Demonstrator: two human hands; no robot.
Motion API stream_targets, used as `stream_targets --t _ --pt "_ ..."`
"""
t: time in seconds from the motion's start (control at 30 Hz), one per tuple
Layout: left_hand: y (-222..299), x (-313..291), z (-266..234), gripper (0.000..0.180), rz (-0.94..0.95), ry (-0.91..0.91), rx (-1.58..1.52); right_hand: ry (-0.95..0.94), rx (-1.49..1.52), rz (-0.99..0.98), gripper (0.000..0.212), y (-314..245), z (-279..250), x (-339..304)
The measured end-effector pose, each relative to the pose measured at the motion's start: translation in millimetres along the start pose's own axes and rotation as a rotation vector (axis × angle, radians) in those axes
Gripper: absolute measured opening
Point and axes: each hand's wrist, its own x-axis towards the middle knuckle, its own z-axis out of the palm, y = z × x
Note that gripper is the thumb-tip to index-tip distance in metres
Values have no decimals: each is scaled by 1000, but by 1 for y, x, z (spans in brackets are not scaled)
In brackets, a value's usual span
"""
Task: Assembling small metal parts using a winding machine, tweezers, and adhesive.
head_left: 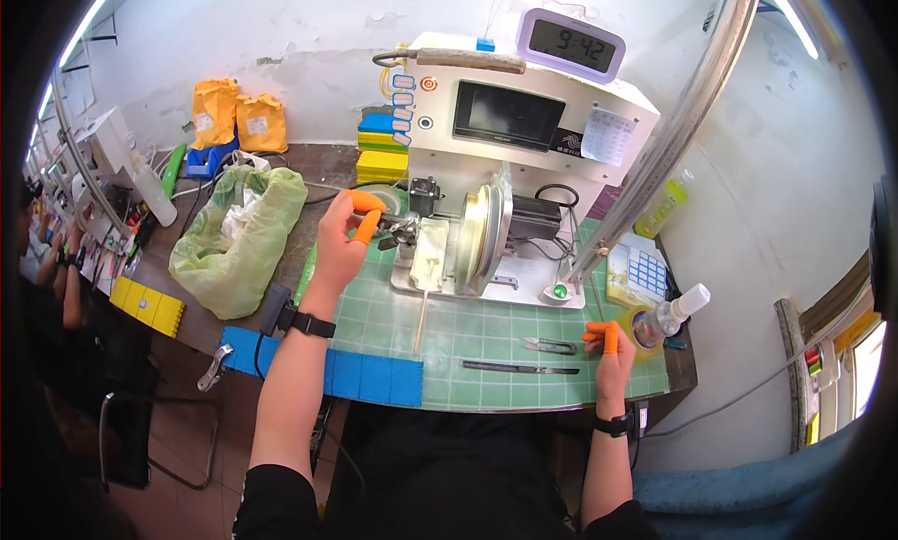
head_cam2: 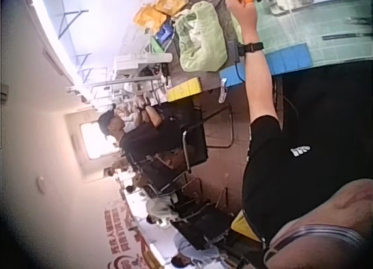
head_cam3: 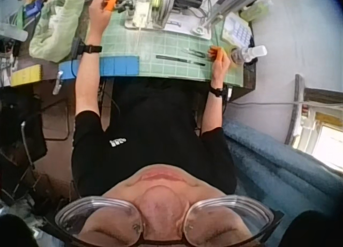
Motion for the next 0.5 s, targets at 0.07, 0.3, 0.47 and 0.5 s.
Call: stream_targets --t 0.07,0.3,0.47,0.5 --pt "-2 0 1 11 9 3 -5 9 -11 -2 43 -2 3 0" --pt "1 0 -3 12 -10 -8 -5 -14 -3 -2 38 -2 1 -1" --pt "-1 -2 1 12 22 -9 16 -10 -12 0 38 -1 -1 -3" --pt "-1 -3 2 12 26 -8 11 -13 -21 -3 38 -1 -2 -2"
